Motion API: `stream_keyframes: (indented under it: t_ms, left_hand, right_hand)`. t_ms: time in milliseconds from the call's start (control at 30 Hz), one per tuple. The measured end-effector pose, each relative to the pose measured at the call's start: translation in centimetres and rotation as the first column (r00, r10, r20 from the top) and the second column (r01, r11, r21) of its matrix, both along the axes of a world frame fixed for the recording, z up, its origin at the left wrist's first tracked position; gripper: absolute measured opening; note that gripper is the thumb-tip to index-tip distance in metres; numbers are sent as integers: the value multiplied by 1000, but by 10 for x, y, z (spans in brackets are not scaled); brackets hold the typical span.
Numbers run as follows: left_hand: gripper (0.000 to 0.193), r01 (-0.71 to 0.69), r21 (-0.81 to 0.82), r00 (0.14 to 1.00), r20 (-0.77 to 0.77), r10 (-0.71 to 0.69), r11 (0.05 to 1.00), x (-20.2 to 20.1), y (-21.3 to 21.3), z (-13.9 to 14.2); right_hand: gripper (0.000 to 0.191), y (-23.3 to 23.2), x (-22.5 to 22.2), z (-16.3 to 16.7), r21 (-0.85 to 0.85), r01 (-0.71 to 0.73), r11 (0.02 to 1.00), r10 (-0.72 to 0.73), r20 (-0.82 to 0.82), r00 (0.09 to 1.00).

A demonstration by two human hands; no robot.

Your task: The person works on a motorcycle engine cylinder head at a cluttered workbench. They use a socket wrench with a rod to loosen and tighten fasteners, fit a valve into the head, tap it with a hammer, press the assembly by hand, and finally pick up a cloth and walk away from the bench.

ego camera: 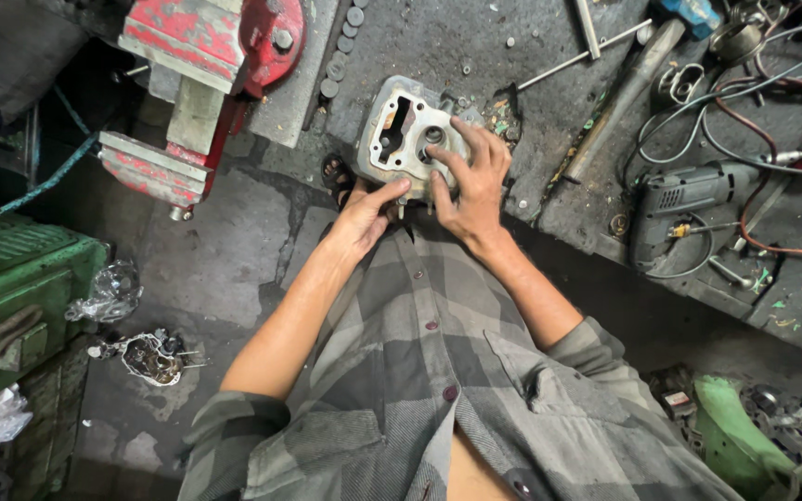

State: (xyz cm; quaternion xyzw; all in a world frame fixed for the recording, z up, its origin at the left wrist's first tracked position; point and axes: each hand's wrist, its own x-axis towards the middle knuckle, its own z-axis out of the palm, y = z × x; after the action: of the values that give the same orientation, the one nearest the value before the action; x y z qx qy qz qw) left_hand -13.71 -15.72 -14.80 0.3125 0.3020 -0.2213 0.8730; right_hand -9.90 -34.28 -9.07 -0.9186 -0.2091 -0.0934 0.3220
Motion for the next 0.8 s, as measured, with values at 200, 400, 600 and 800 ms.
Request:
stream_keyframes:
  t_ms: [200, 400, 600, 800]
  left_hand:
    - [73, 7, 40, 1000, -3, -7, 999, 1, 0, 4]
    - [73, 81, 9, 995, 52, -81, 997, 3, -1, 44]
    - [55, 381, 526, 834, 160, -528, 760, 33, -1, 101]
    - [47, -110, 993, 597, 33, -801, -41, 76, -11, 138]
  right_hand:
    - [28, -3, 2, 1, -89, -72, 993, 72, -8, 997]
    - [36, -3, 9, 12, 61, -46, 997, 52, -99, 994]
    - [27, -17, 79, 15, 381, 55, 923, 53, -267, 962]
    - [28, -30, 145, 12, 642, 136, 754, 227, -451, 863]
